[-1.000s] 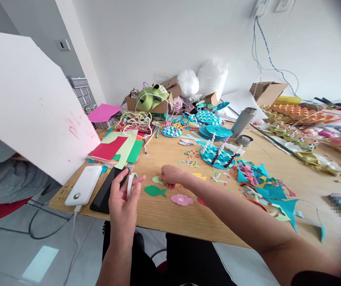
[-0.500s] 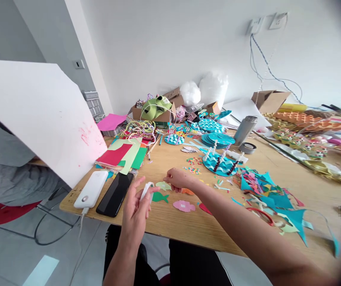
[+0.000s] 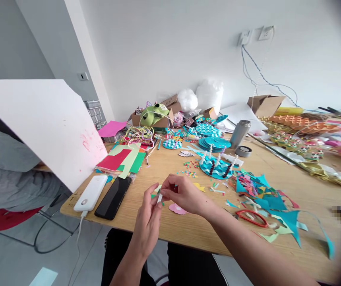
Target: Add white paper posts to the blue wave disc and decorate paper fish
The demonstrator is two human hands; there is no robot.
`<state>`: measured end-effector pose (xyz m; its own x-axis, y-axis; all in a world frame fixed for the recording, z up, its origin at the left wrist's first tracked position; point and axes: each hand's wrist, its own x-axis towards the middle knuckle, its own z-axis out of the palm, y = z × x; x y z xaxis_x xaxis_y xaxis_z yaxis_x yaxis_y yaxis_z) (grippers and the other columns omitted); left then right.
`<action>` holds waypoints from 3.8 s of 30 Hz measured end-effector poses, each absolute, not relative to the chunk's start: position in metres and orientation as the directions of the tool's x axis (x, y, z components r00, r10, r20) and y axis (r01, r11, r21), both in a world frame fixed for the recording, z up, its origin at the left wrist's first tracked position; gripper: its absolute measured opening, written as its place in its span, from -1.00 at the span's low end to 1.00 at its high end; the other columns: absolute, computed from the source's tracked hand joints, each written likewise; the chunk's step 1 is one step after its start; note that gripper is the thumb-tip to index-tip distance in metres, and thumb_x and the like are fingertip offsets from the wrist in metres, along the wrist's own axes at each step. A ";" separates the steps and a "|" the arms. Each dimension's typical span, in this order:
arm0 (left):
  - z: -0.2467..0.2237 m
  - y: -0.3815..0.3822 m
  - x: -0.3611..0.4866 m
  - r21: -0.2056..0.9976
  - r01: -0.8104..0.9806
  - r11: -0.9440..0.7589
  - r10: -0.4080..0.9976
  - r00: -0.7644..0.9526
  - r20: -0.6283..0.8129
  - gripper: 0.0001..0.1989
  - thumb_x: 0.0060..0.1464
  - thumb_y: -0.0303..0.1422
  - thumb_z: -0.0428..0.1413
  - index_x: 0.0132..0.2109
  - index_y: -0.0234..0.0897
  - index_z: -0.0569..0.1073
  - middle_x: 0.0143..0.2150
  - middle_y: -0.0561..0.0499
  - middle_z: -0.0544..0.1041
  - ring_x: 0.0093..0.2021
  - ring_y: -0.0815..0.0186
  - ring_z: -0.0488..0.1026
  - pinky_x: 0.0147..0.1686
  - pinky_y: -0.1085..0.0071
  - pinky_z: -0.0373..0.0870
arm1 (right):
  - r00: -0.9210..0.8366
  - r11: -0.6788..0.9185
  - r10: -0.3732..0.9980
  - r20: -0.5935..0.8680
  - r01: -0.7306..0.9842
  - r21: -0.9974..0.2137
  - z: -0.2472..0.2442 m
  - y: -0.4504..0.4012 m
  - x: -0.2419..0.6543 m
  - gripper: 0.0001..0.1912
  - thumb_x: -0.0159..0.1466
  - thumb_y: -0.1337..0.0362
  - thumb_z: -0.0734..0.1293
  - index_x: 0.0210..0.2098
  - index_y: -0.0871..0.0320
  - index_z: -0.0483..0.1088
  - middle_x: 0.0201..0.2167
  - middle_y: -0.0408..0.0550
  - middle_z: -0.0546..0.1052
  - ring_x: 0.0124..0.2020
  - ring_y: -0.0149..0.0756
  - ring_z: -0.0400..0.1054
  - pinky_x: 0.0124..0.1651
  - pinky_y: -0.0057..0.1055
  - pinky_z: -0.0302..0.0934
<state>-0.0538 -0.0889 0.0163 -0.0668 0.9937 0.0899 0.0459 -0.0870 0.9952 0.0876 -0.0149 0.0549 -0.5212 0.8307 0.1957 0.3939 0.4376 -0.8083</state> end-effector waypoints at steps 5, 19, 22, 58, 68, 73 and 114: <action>0.010 -0.086 -0.047 0.997 -0.006 -0.072 0.997 -0.015 0.072 -0.61 0.19 -0.10 0.00 0.08 -0.19 0.23 -0.42 0.11 0.39 -0.64 0.49 0.17 -0.61 0.51 0.25 | -0.501 0.587 0.789 0.354 0.449 -0.673 0.059 -0.031 0.092 -0.85 0.28 0.42 0.20 -0.41 0.20 0.35 -0.37 -0.10 0.41 -0.41 -0.45 0.30 -0.36 -0.50 0.14; 0.016 -0.087 -0.041 0.980 -0.201 -0.005 1.000 -0.027 -0.001 -0.69 0.05 -0.13 0.17 -0.26 -0.24 0.29 -0.46 0.13 0.45 -0.68 0.54 0.14 -0.73 0.55 0.28 | -0.458 0.756 0.631 0.626 0.544 -0.365 0.054 -0.059 0.122 -0.74 0.37 0.24 0.18 0.00 0.15 0.32 -0.18 0.05 0.44 -0.22 -0.30 0.35 -0.21 -0.37 0.29; 0.016 -0.086 -0.042 0.987 -0.162 0.007 0.999 -0.045 -0.015 -0.66 0.01 -0.14 0.21 -0.27 -0.25 0.28 -0.31 0.02 0.55 -0.68 0.56 0.15 -0.70 0.53 0.30 | -0.280 0.629 0.731 0.622 0.630 -0.456 0.047 -0.069 0.150 -0.57 0.35 0.21 0.21 0.18 0.13 0.13 -0.12 0.04 0.47 -0.18 -0.30 0.39 -0.13 -0.33 0.32; 0.024 -0.086 -0.014 0.985 -0.141 0.100 0.994 0.066 -0.092 -0.66 -0.02 -0.13 0.21 -0.31 -0.29 0.31 -0.24 -0.08 0.60 -0.69 0.57 0.14 -0.70 0.53 0.27 | -0.219 0.180 0.929 0.300 0.972 0.152 -0.044 -0.105 0.276 -0.70 0.21 0.54 0.15 -0.12 0.20 0.34 -0.28 0.08 0.43 -0.23 -0.11 0.31 -0.17 -0.21 0.19; 0.025 -0.089 -0.011 0.980 -0.181 0.081 0.997 0.008 -0.081 -0.66 -0.07 -0.16 0.24 -0.31 -0.29 0.32 -0.27 -0.08 0.61 -0.70 0.57 0.14 -0.72 0.55 0.25 | 0.004 0.128 0.949 0.316 0.909 -0.397 -0.028 -0.099 0.292 -0.67 0.30 0.42 0.06 -0.03 0.15 0.31 -0.18 0.08 0.44 -0.16 -0.20 0.36 -0.12 -0.26 0.25; 0.024 -0.087 -0.013 0.984 -0.144 0.101 0.993 0.081 -0.090 -0.66 -0.02 -0.13 0.21 -0.32 -0.29 0.31 -0.25 -0.10 0.60 -0.70 0.57 0.14 -0.72 0.54 0.27 | 0.045 0.066 0.991 0.128 0.668 -0.741 0.001 -0.094 0.287 -0.73 0.33 0.19 0.09 -0.12 0.16 0.32 -0.24 0.04 0.50 -0.36 -0.30 0.34 -0.32 -0.34 0.27; 0.021 -0.089 -0.019 0.989 -0.083 0.121 0.977 0.185 -0.104 -0.70 0.07 -0.13 0.13 -0.31 -0.27 0.28 -0.37 -0.03 0.59 -0.75 0.61 0.06 -0.79 0.63 0.05 | -0.514 0.273 0.851 -0.110 0.611 -0.743 0.045 -0.090 0.173 -0.59 0.24 0.00 0.24 -0.55 0.15 0.13 -0.63 -0.28 0.16 -0.58 -0.51 -0.04 -0.53 -0.51 -0.13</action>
